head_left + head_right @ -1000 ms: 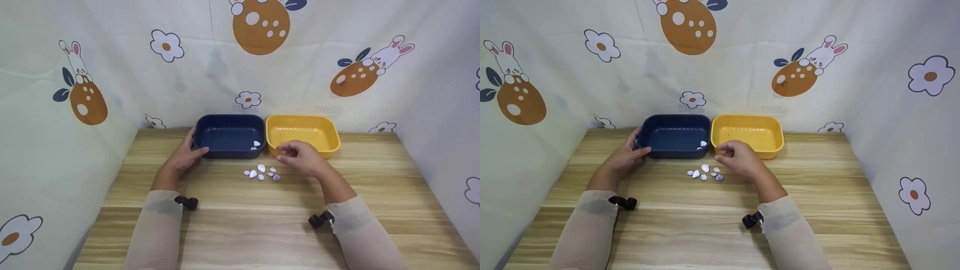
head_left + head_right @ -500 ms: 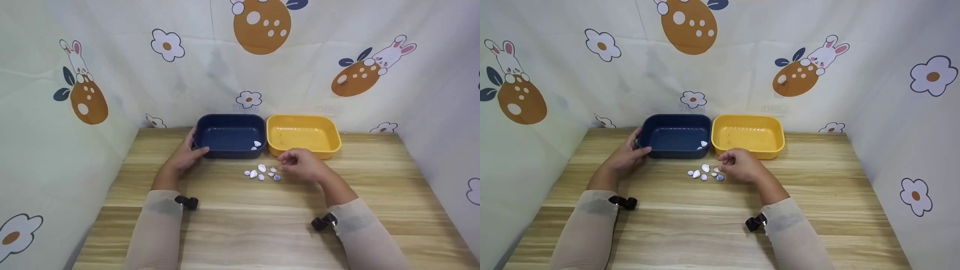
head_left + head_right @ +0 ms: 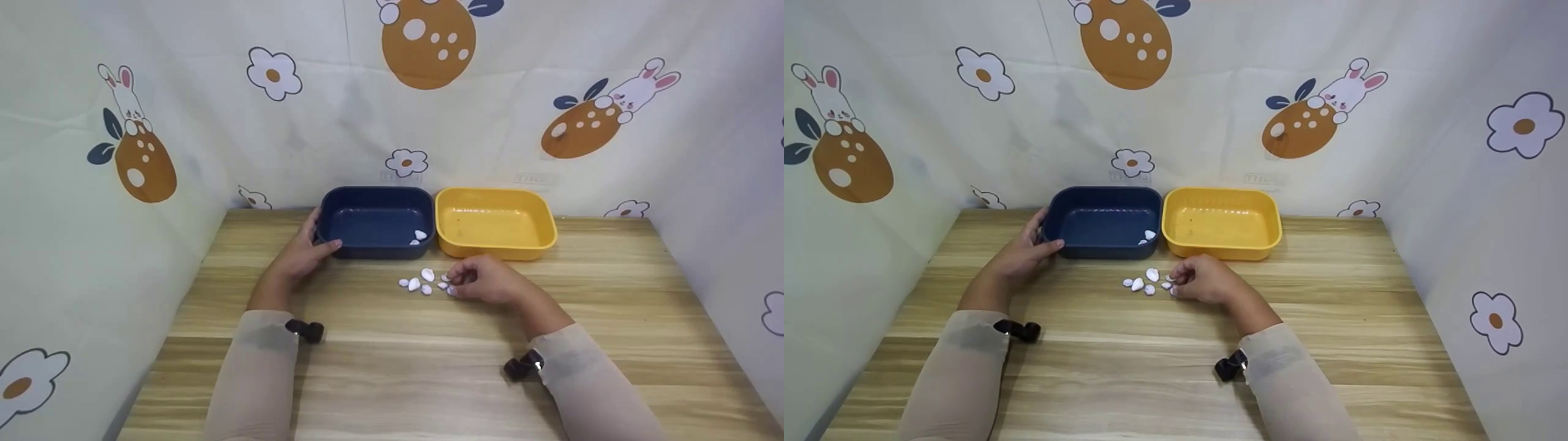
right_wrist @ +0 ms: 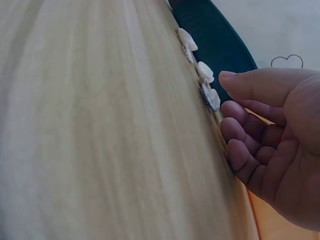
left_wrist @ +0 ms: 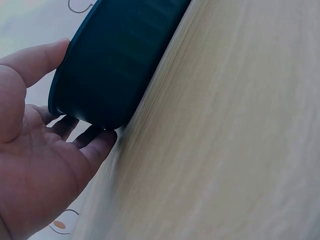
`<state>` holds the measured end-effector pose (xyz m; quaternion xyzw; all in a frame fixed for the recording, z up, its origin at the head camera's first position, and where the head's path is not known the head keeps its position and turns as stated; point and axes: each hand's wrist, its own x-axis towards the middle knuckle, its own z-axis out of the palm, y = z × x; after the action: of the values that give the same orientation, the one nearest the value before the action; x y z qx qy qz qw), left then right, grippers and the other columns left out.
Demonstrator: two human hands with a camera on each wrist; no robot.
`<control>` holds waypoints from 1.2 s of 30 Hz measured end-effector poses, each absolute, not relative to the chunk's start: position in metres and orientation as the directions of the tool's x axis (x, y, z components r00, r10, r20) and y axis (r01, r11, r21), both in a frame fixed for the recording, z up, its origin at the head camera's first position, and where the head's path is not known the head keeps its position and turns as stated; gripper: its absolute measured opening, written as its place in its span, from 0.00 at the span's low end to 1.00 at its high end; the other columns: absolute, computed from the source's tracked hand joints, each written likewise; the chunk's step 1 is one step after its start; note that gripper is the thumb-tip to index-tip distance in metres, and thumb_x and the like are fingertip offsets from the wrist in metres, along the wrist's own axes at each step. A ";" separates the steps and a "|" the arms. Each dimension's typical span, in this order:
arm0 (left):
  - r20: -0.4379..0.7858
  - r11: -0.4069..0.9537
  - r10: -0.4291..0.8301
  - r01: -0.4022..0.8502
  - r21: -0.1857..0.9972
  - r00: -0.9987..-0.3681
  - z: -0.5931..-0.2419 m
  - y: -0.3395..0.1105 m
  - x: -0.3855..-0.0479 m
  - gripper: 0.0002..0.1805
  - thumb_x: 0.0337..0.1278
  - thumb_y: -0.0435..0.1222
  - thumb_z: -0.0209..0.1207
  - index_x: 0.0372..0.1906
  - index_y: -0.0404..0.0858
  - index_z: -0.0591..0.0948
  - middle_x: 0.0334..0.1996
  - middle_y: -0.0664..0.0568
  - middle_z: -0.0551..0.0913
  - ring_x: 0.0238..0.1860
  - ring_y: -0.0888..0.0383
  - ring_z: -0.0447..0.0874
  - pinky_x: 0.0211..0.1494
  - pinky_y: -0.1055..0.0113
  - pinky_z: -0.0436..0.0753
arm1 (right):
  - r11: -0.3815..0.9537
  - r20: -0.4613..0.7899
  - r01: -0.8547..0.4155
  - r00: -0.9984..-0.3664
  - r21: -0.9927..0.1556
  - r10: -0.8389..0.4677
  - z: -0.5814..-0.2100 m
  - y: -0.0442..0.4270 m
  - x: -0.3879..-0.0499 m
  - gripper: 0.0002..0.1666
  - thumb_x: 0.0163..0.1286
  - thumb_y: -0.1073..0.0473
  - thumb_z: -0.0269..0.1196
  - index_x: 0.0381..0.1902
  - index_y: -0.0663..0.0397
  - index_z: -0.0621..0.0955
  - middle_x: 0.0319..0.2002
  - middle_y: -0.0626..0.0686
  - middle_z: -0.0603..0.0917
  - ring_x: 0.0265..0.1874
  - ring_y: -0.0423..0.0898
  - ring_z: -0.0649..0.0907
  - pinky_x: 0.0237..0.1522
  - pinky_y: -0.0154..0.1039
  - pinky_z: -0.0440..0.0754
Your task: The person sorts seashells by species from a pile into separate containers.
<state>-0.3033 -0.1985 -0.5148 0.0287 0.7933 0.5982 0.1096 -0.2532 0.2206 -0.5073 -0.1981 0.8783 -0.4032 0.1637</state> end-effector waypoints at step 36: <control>-0.122 0.241 0.192 -0.074 0.968 -0.974 -0.514 -0.197 -0.303 0.56 0.72 0.37 0.66 0.89 0.50 0.41 0.90 0.44 0.42 0.90 0.47 0.37 0.92 0.50 0.41 | 0.667 -0.116 -0.301 -0.855 -0.681 -0.505 -0.506 0.217 -0.251 0.09 0.64 0.59 0.77 0.43 0.45 0.92 0.36 0.43 0.90 0.36 0.39 0.83 0.43 0.34 0.83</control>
<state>-0.3029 -0.1971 -0.5142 0.0380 0.7802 0.6149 0.1082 -0.2515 0.2172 -0.5060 -0.2239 0.9007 -0.3411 0.1494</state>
